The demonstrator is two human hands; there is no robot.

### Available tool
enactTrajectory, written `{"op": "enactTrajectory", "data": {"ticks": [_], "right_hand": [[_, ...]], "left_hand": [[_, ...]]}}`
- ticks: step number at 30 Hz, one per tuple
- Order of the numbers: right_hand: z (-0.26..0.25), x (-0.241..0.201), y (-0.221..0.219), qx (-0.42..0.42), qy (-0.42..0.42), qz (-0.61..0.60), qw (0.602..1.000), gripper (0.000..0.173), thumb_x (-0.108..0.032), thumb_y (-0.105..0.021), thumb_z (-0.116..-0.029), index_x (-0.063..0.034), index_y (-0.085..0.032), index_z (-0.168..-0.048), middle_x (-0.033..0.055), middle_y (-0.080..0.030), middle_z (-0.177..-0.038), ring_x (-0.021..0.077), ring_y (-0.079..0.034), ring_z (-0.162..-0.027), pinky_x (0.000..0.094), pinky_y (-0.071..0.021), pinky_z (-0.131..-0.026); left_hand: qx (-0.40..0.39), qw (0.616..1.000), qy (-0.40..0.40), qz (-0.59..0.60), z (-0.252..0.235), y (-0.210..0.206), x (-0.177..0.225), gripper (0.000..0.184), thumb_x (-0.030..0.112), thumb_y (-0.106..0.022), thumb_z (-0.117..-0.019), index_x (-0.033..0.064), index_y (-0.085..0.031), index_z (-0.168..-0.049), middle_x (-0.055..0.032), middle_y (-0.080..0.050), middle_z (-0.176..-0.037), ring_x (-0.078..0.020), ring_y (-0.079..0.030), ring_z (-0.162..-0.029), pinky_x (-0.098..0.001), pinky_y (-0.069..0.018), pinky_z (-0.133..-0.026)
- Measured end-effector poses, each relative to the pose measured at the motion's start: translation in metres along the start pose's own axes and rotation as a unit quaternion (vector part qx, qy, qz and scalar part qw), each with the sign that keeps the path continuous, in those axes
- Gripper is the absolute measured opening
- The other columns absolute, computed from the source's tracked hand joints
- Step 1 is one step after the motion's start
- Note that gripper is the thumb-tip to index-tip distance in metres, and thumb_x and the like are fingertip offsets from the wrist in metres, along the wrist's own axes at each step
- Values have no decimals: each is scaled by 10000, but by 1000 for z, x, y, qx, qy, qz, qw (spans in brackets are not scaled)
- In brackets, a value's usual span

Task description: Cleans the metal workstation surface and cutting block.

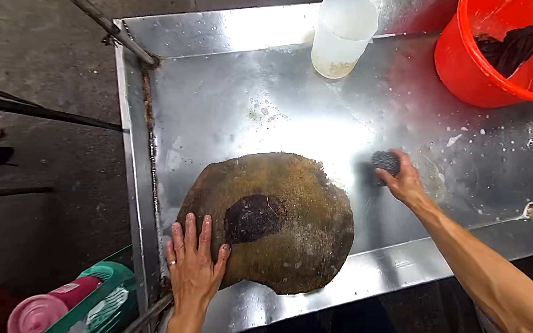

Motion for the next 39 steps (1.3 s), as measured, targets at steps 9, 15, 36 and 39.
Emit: {"op": "enactTrajectory", "data": {"ticks": [9,15,36,39], "right_hand": [[-115,-93,-144,-193,434,165,865,565,-442,-400,-1079,-132,-477,-1545,137,-342,-1662,350,-267,-1556,588,-270,-1231],[-196,-207,-242,-232,559,134,785,512,-467,-337,-1096,-257,-504,-1532,61,-369,-1660,330,-265,-1560,601,-256,-1232],[-215,-142,-152,-30,238,119,964,397,-200,-621,-973,-179,-650,-1369,229,-570,-1380,447,-536,-1278,664,-463,-954],[-131,-57,-68,47,57,33,997,441,-244,-585,-1018,-78,-568,-1426,244,-553,-1398,401,-535,-1304,587,-459,-1071]], "left_hand": [[26,997,62,-33,-3,-8,10,805,722,-183,-976,229,-419,-1567,-178,-368,-1628,-428,-270,-1527,-630,-209,-1197],[34,996,71,-36,-5,-11,5,748,713,-224,-973,288,-398,-1564,-144,-347,-1645,-378,-245,-1547,-575,-197,-1219],[39,995,74,-49,-5,-11,13,776,729,-222,-956,285,-411,-1563,-147,-351,-1644,-387,-257,-1541,-586,-189,-1209],[49,996,74,-2,-1,-5,9,797,735,-277,-956,219,-466,-1532,-188,-375,-1622,-420,-278,-1526,-600,-209,-1207]]}}
Point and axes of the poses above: each hand's wrist, its own z-axis away from the middle knuckle, its own y-axis out of the back of the hand, x = y × z, the point moved 3 cm from there along -z, towards the middle knuckle
